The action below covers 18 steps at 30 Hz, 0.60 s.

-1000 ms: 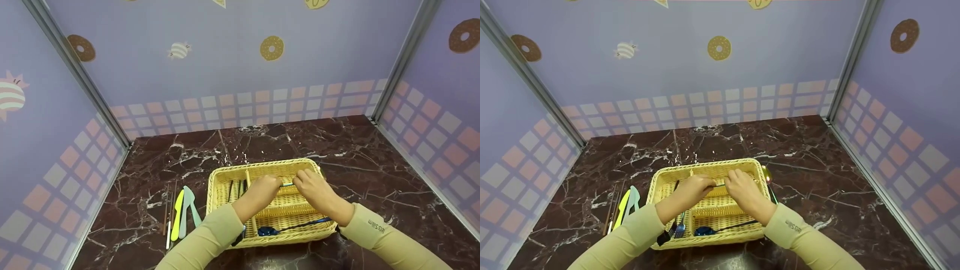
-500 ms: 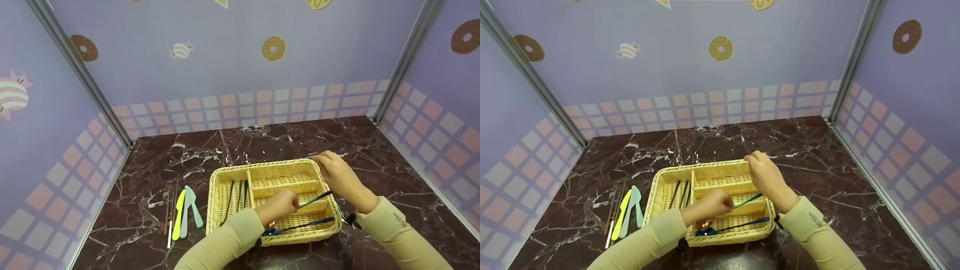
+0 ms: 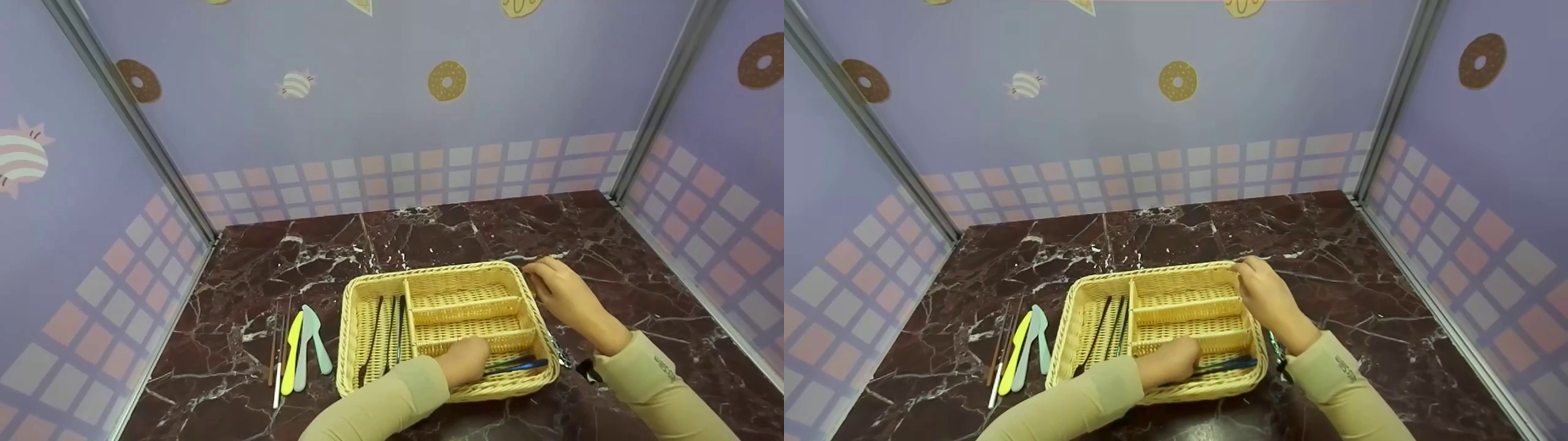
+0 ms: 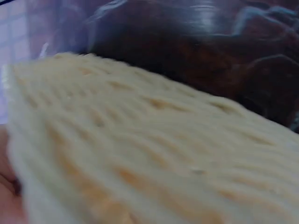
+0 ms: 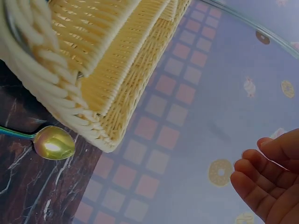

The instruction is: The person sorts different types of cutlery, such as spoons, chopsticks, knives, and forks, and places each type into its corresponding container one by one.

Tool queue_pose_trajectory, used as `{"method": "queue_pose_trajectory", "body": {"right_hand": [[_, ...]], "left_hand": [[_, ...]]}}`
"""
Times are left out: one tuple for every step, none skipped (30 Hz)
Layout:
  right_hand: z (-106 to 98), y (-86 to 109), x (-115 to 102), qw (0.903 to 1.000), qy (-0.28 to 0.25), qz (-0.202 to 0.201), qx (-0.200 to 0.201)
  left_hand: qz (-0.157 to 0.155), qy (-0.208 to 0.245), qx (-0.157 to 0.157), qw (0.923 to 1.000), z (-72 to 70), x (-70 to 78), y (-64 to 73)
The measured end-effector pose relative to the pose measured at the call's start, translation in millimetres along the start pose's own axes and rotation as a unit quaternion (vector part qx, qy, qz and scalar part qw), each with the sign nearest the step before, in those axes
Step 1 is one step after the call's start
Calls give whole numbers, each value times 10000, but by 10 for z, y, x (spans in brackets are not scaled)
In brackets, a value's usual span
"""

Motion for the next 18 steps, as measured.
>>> {"method": "queue_pose_trajectory", "body": {"right_hand": [[1,12,16,10000,0,25,0],[6,24,37,10000,-11,63,-9],[10,36,61,9999,-22,108,-20],[12,49,81,9999,-21,146,-26],[15,64,105,9998,-17,191,-37],[20,79,129,9997,-13,235,-54],[25,94,157,9996,-2,281,-73],[33,110,190,9994,-6,343,-107],[41,129,230,9990,-8,423,-155],[53,152,281,9983,-28,534,-227],[72,180,351,9971,-62,689,-325],[94,212,428,9954,-112,854,-423],[123,253,517,9928,-165,1048,-558],[162,303,615,9890,-231,1262,-733],[210,361,713,9847,-263,1458,-912],[266,426,807,9803,-292,1622,-1090],[334,492,890,9761,-307,1728,-1283],[409,565,957,9721,-290,1790,-1485]], "left_hand": [[15,-130,10,9999,12,5,-9],[22,-285,11,9996,26,8,-18],[27,-435,-7,9991,41,11,-27],[18,-527,-36,9986,53,10,-31],[5,-592,-66,9982,64,9,-33],[14,-643,-75,9979,69,10,-31],[5,-668,-94,9977,77,6,-27],[-15,-672,-123,9977,85,-2,-19],[-18,-629,-131,9979,85,-10,-4],[5,-504,-113,9987,74,-18,15],[70,-330,-100,9994,56,-22,36],[141,-117,-78,9998,33,-29,62],[261,54,-15,9996,-1,-33,87],[413,212,90,9989,-50,-34,119],[577,427,180,9973,-104,-37,157],[768,614,298,9947,-169,-39,194],[923,714,417,9923,-229,-49,230],[1030,716,582,9904,-291,-66,270]]}}
Point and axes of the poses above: each hand's wrist, its own y-axis away from the middle knuckle, its own z-axis out of the palm, x = y × z, the point moved 9 cm from there along -y, towards the middle knuckle
